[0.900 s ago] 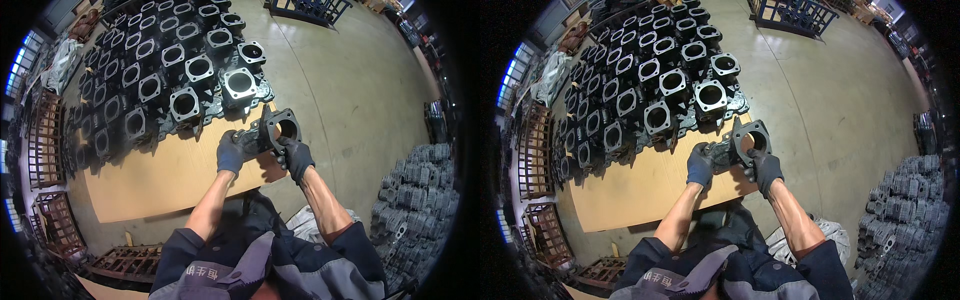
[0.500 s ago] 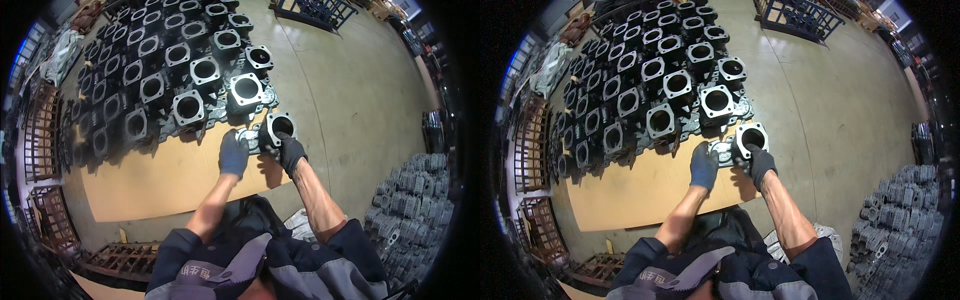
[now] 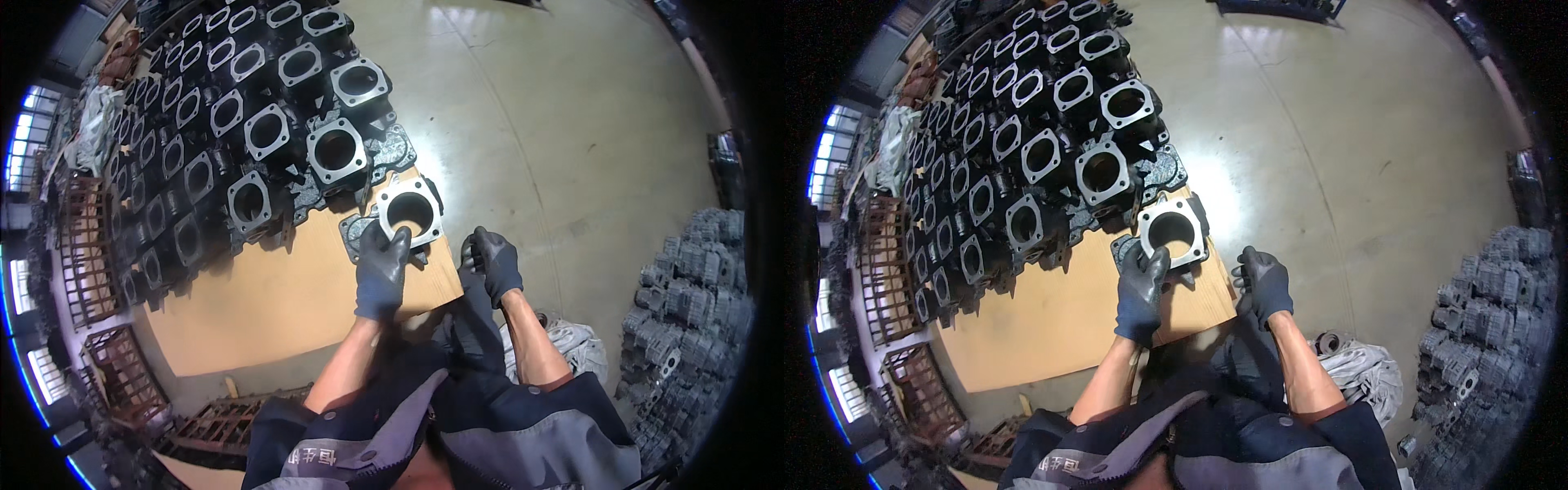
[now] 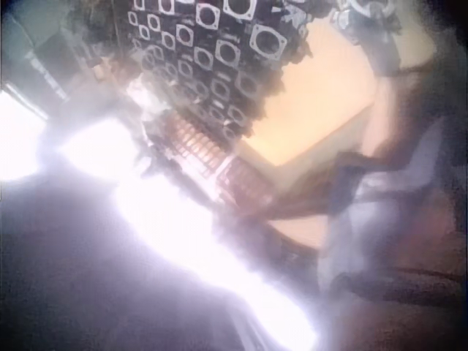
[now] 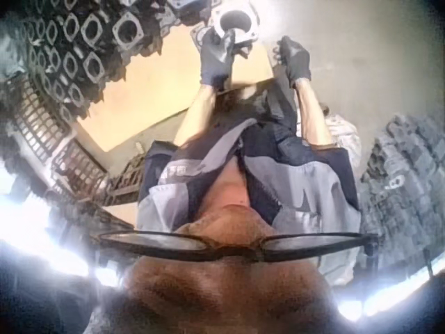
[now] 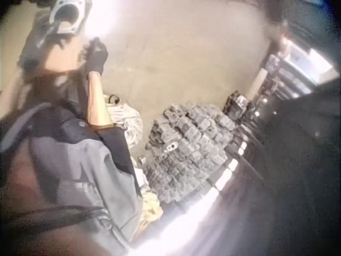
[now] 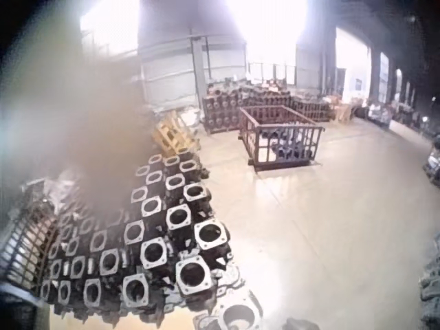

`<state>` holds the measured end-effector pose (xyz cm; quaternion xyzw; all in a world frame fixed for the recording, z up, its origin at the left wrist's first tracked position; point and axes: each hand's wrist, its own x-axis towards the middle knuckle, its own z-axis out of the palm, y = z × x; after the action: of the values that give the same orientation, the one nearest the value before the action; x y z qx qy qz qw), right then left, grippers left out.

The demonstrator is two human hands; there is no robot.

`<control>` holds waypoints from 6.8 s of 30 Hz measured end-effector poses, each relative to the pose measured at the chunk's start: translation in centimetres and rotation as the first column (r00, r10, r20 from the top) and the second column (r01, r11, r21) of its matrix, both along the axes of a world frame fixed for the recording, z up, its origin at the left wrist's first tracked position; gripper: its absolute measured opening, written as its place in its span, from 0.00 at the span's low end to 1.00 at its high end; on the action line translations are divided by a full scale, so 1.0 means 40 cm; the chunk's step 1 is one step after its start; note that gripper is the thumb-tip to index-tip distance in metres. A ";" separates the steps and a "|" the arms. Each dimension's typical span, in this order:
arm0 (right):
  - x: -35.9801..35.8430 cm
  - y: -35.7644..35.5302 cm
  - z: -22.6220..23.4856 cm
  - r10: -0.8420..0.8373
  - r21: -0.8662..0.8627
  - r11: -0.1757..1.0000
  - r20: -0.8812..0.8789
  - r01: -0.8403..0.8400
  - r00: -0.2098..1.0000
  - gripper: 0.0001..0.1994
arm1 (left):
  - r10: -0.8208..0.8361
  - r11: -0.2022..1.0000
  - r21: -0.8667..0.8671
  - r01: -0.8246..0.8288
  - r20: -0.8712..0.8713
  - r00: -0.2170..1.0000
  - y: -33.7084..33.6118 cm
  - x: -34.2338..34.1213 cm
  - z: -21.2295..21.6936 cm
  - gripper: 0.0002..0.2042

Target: The person picks up metal parts from a table, sits on the floor, and uses a handheld rotary tool to grind and smooth the surfaces. After finishing each part, they stand up and place it back on the table among other similar parts.

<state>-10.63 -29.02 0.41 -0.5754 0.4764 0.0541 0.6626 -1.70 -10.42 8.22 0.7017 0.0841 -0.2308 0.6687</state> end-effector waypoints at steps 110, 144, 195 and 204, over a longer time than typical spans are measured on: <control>0.218 -0.102 -0.308 0.471 -0.032 0.799 0.653 -0.600 0.593 0.11 | 0.413 0.523 0.645 -0.557 0.380 0.828 -0.262 0.132 -0.083 0.12; -0.049 -0.305 -0.290 0.645 -0.183 0.759 0.349 -0.625 0.680 0.13 | 0.163 0.732 0.536 -0.420 0.461 0.872 -0.141 0.091 -0.089 0.21; -0.126 -0.138 0.121 0.891 -0.807 0.340 0.112 -0.483 0.441 0.12 | 0.486 0.136 0.810 -0.570 0.447 0.751 0.097 -1.186 -0.094 0.12; 0.122 0.100 0.239 0.959 -0.989 -0.110 -0.079 0.099 0.273 0.28 | 0.464 0.222 0.710 -0.669 0.526 0.713 0.349 -1.191 -0.085 0.17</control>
<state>-5.75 -25.00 9.97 -0.9242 -0.2522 -0.2331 0.1667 -49.32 3.56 4.81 0.8745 0.3708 0.1789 0.2563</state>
